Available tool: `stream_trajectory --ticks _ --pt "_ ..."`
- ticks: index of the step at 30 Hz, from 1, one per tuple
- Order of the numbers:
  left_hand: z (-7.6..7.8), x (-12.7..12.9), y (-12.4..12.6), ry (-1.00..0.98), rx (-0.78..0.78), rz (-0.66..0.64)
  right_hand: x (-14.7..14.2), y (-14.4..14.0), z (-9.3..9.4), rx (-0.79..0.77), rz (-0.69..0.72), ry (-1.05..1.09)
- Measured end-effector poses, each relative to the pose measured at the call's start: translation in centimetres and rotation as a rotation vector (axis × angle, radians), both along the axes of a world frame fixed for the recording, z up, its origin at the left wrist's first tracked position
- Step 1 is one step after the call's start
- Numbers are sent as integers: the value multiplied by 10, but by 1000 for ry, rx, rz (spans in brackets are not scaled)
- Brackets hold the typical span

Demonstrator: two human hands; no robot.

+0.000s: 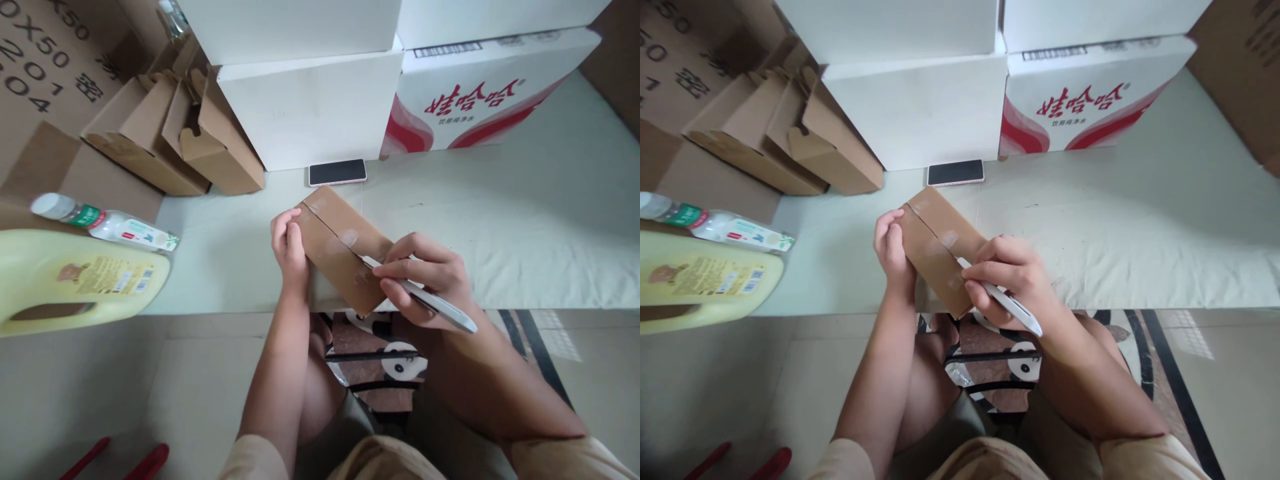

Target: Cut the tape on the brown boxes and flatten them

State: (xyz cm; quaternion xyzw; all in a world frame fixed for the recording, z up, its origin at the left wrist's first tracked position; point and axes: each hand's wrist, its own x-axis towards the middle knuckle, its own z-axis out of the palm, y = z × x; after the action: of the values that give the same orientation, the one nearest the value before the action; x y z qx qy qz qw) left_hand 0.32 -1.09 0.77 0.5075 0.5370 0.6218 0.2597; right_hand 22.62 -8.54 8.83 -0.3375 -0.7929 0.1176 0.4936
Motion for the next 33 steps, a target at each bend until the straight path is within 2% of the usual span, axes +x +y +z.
stream_trajectory --ticks 6,11,19,23,26,29,31,33 --pt "2 3 3 -72 3 9 13 -2 -2 96 82 24" --pt "6 10 6 -161 -41 31 18 -5 -3 82 112 74" --pt "6 11 11 -161 -36 47 27 -7 1 111 145 194" --pt "5 9 12 -191 -59 35 30 -15 8 -2 140 194" --pt "3 7 13 -219 -63 44 30 -16 7 -46 52 402" --pt "2 5 14 -244 -66 53 32 -11 -2 -50 -82 666" --pt "1 4 15 -255 -66 57 35 -5 -9 -111 -206 723" --pt "1 5 16 -261 -65 57 38 -1 -15 -168 -357 662"
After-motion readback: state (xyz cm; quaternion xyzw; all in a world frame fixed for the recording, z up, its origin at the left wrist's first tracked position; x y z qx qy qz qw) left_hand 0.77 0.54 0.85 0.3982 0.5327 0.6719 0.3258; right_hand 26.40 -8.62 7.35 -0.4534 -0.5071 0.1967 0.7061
